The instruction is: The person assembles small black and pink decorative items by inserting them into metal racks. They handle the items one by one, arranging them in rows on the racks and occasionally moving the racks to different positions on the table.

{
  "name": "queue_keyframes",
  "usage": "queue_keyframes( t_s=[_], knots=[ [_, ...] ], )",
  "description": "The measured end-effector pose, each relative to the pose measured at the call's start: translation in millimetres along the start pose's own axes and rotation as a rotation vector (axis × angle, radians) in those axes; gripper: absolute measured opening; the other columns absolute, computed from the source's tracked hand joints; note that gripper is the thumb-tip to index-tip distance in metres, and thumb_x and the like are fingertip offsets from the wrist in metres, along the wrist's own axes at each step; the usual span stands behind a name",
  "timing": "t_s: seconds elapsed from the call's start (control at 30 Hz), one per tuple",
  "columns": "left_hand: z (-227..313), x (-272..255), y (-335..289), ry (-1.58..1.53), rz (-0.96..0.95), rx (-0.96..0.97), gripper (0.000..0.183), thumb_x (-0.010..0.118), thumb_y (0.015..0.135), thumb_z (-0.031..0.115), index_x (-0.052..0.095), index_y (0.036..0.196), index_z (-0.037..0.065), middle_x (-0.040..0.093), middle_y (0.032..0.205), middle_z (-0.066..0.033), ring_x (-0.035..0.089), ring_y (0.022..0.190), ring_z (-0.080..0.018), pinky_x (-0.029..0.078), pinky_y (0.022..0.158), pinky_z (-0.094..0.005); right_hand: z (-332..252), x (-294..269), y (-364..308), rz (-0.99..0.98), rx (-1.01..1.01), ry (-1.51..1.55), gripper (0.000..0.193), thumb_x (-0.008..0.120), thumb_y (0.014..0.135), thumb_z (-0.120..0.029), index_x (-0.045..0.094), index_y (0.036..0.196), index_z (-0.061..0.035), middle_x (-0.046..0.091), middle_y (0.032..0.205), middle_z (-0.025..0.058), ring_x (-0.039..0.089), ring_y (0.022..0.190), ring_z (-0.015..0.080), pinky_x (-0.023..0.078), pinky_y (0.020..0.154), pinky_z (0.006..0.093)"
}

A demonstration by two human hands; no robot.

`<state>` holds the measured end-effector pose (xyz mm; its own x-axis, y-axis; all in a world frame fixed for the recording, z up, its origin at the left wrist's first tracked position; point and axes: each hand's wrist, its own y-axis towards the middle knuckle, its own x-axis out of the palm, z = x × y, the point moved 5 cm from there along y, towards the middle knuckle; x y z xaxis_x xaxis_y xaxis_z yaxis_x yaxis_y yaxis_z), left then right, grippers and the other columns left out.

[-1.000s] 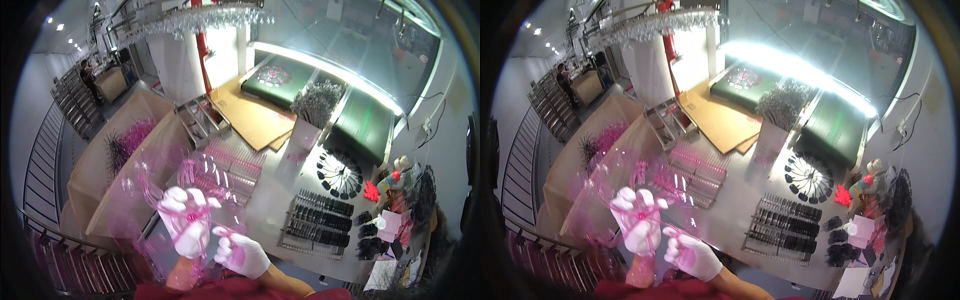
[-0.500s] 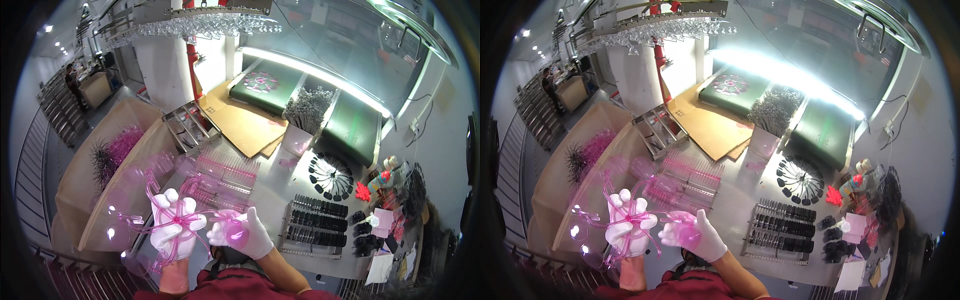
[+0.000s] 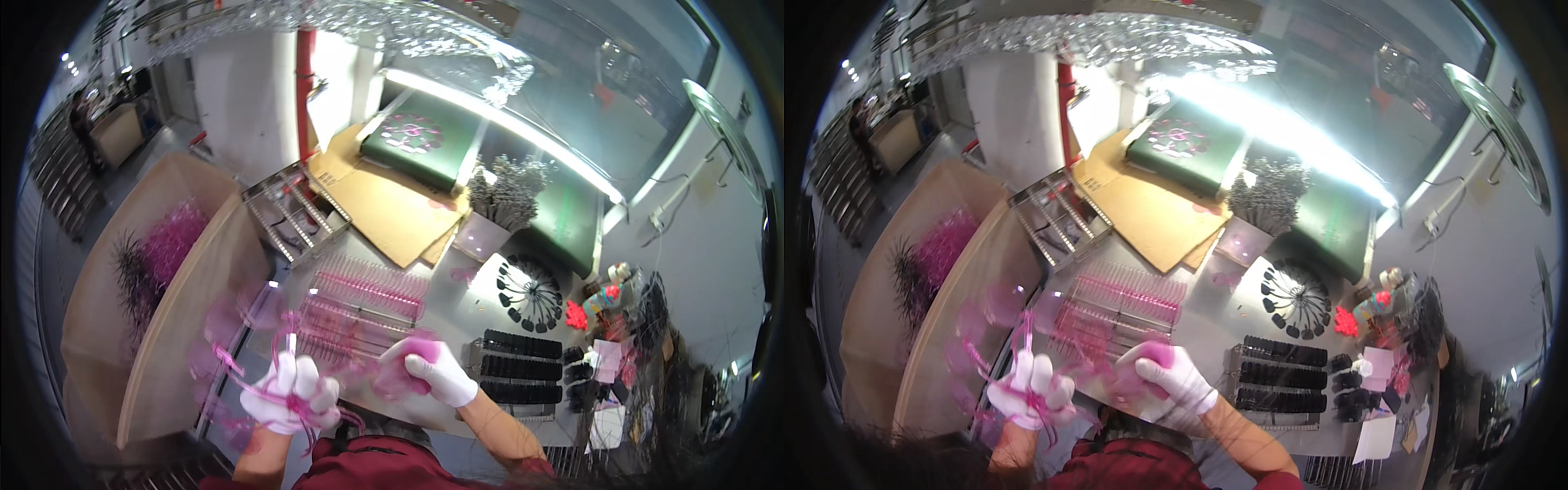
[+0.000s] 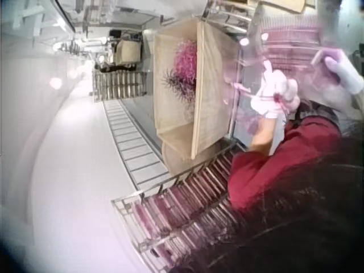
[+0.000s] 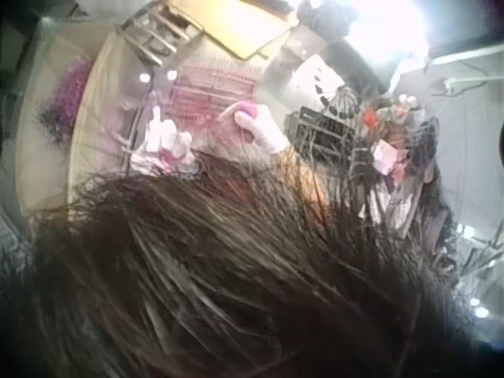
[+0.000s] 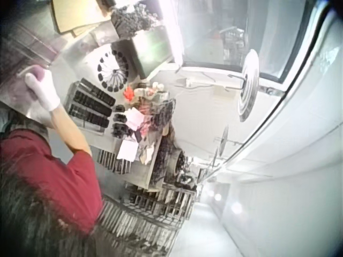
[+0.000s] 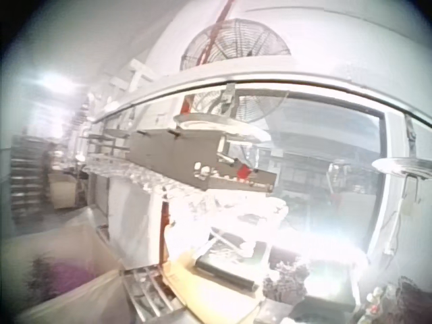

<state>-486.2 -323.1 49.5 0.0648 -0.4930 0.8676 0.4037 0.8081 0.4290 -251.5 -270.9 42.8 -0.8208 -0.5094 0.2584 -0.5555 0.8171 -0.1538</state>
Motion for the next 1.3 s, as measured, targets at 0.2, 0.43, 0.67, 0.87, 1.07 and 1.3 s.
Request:
queue_keyframes(
  t_s=[0.2,0.43,0.67,0.87,1.07,1.3],
  knots=[
    [-28,-34,-2,-0.183,0.003,-0.194,0.032,0.062,0.066,-0.008,0.050,0.090,0.009,0.045,0.100,-0.0095,0.041,0.089,-0.0306,0.034,0.067,-0.0401,-1,28,-9,-0.338,0.307,0.077,0.056,0.082,0.091,-0.023,0.065,0.139,-0.0002,0.076,0.095,0.0104,0.073,0.082,0.0236,0.056,0.066,0.0367],
    [-42,-29,14,0.019,0.084,-0.310,0.021,0.071,0.089,0.017,0.050,0.089,0.014,0.048,0.092,-0.0045,0.044,0.085,-0.0272,0.037,0.068,-0.0399,-101,-23,-28,0.139,-0.670,-1.293,0.037,0.085,0.087,-0.016,0.072,0.120,-0.0062,0.070,0.085,0.0082,0.068,0.075,0.0222,0.054,0.065,0.0342],
    [-67,-14,32,0.342,-0.330,-0.736,0.036,0.083,0.079,0.010,0.051,0.093,0.009,0.051,0.103,-0.0077,0.050,0.098,-0.0244,0.041,0.086,-0.0383,-89,-25,-2,-0.578,0.149,-0.471,0.052,0.095,0.083,-0.029,0.072,0.120,-0.0006,0.073,0.099,0.0010,0.066,0.086,0.0087,0.056,0.075,0.0281],
    [-81,-13,36,-0.129,-0.118,-0.698,0.035,0.080,0.079,0.007,0.052,0.100,0.010,0.050,0.101,-0.0058,0.050,0.096,-0.0231,0.039,0.082,-0.0357,-114,30,-28,-0.305,-0.941,-1.902,0.039,0.077,0.083,-0.016,0.072,0.122,-0.0125,0.058,0.076,0.0002,0.059,0.066,0.0190,0.046,0.055,0.0333],
    [-56,-13,36,0.351,0.203,-0.936,0.044,0.078,0.089,0.011,0.058,0.127,0.001,0.059,0.115,-0.0074,0.057,0.104,-0.0195,0.049,0.091,-0.0346,-133,11,-24,-0.441,-1.048,-1.512,0.024,0.078,0.079,-0.023,0.078,0.103,-0.0201,0.055,0.074,-0.0027,0.053,0.063,0.0193,0.041,0.052,0.0352],
    [-48,5,83,1.254,-0.677,-0.402,0.051,0.081,0.074,0.008,0.058,0.119,0.000,0.056,0.107,-0.0164,0.057,0.095,-0.0311,0.050,0.083,-0.0391,-108,-12,-34,-0.295,-0.294,-1.090,0.028,0.079,0.091,-0.028,0.077,0.113,-0.0102,0.077,0.102,0.0075,0.071,0.095,0.0213,0.056,0.087,0.0365]
  ],
)
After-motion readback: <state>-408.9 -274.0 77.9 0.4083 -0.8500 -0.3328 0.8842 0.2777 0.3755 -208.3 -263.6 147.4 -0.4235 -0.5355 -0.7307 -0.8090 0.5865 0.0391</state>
